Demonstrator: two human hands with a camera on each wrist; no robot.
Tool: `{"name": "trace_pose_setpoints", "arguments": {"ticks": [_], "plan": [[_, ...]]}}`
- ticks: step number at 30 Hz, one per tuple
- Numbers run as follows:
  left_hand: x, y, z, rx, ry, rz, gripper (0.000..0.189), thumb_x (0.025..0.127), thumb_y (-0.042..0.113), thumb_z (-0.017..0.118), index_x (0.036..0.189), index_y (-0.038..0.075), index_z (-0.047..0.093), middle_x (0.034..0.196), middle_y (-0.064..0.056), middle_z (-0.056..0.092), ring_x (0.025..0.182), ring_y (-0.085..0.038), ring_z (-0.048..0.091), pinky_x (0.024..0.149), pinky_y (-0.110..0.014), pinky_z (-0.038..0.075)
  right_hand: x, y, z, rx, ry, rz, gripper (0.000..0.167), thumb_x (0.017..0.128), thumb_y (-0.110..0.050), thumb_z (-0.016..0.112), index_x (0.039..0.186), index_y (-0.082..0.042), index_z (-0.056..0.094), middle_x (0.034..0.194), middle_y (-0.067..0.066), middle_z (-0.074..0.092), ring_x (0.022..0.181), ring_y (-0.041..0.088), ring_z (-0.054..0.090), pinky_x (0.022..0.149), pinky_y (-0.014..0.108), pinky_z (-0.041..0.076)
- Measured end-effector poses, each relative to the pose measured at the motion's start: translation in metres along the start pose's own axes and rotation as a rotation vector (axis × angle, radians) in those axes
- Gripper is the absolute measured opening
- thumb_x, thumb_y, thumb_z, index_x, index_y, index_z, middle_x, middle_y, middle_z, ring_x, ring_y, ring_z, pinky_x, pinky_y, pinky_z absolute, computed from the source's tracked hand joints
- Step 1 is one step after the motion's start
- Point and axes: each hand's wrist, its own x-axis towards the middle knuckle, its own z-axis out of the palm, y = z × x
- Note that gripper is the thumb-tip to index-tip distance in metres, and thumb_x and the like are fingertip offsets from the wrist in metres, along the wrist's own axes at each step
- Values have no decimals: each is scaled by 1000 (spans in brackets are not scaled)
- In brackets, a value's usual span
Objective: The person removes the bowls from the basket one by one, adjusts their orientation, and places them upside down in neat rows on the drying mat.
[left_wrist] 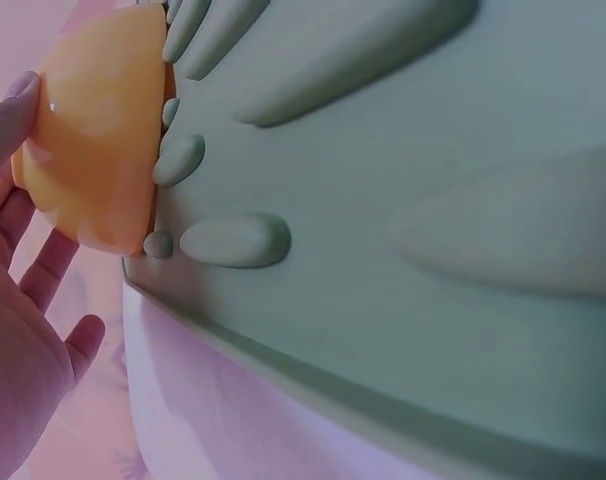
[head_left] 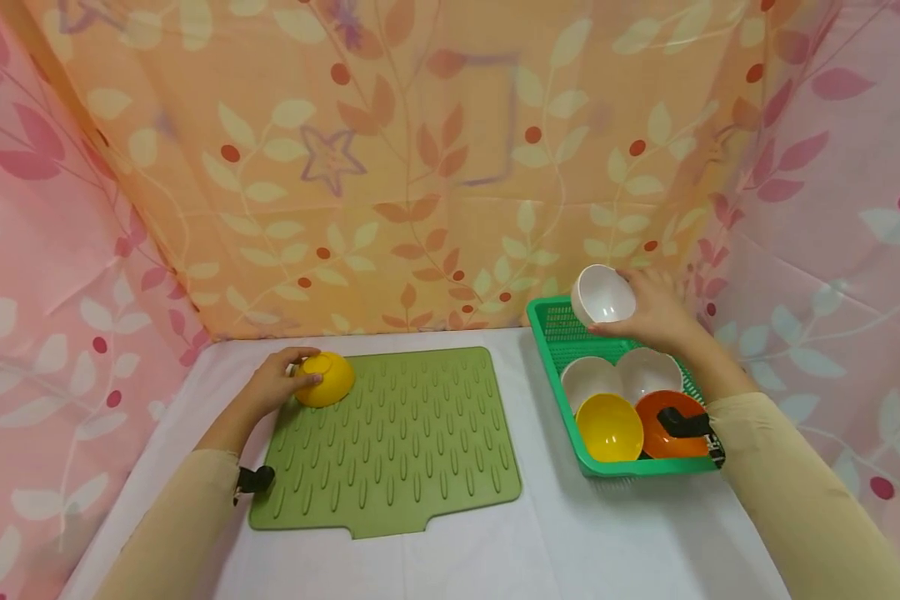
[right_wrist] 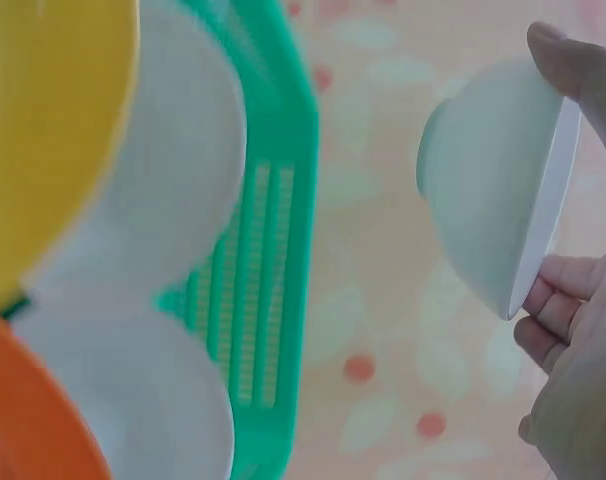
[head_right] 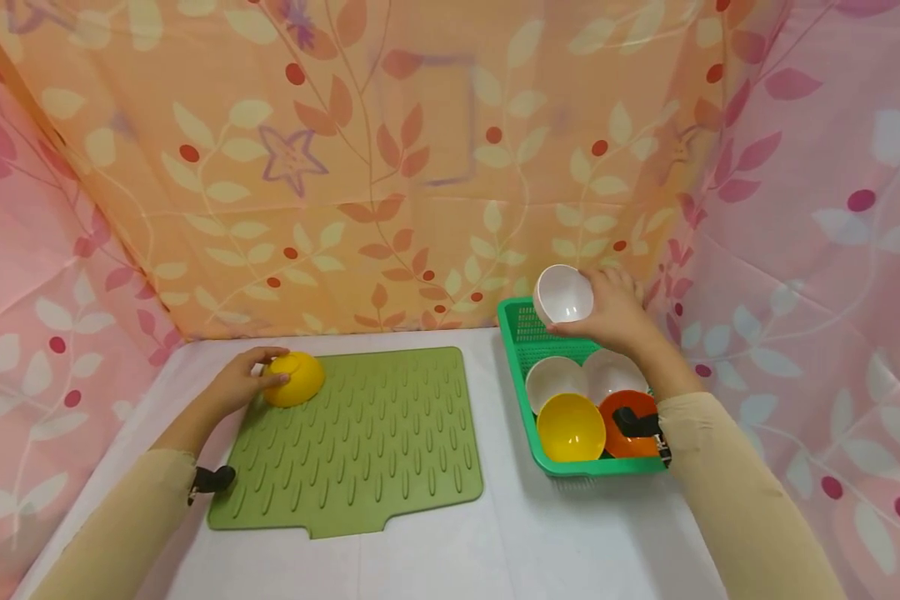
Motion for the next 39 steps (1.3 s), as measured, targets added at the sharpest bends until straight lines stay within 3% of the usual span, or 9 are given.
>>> {"name": "trace_pose_setpoints", "arguments": {"ticks": [2,12,20,27,33,39], "plan": [[-1,0,-1,0,-2,-2,62,95,37,75,147,12,54,155,-22,45,145,-49,34,112,-74,23,-8,-15,4,24,8,-17,106,71,-55,89,151,-3,43,141,26,48,130,48,30,107,72,15],[-2,1,-2,3,3,1,63,95,35,75,148,9,53,155,-23,45,145,-50,34,112,-74,24,-47,-77,40,177,40,-85,111,67,-50,94,154,-9,40,153,16,42,140,41,26,112,67,16],[-4,3,-3,35,9,-9,64,95,38,74,149,11,53,155,-24,44,145,-52,32,110,-78,22,-78,-122,77,314,-11,-137,111,63,-53,95,154,-18,42,155,6,41,144,33,27,108,68,34],[-2,1,-4,73,7,-21,62,95,40,73,149,15,53,157,-22,43,146,-51,30,108,-80,18,-98,-144,108,396,-19,-199,109,61,-49,96,153,-26,43,152,0,42,140,27,32,103,64,44],[-2,2,-3,89,7,-54,62,96,42,72,150,18,53,158,-25,40,146,-55,25,105,-84,10,-113,-157,130,468,-74,-233,110,60,-51,97,153,-27,44,152,-1,43,140,25,36,104,64,43],[-4,7,-2,155,12,-31,61,97,42,70,149,15,53,152,-29,44,142,-58,28,104,-83,9,-123,-167,144,532,-152,-227,114,58,-54,97,154,-31,41,154,-3,38,142,25,32,104,65,42]]}}
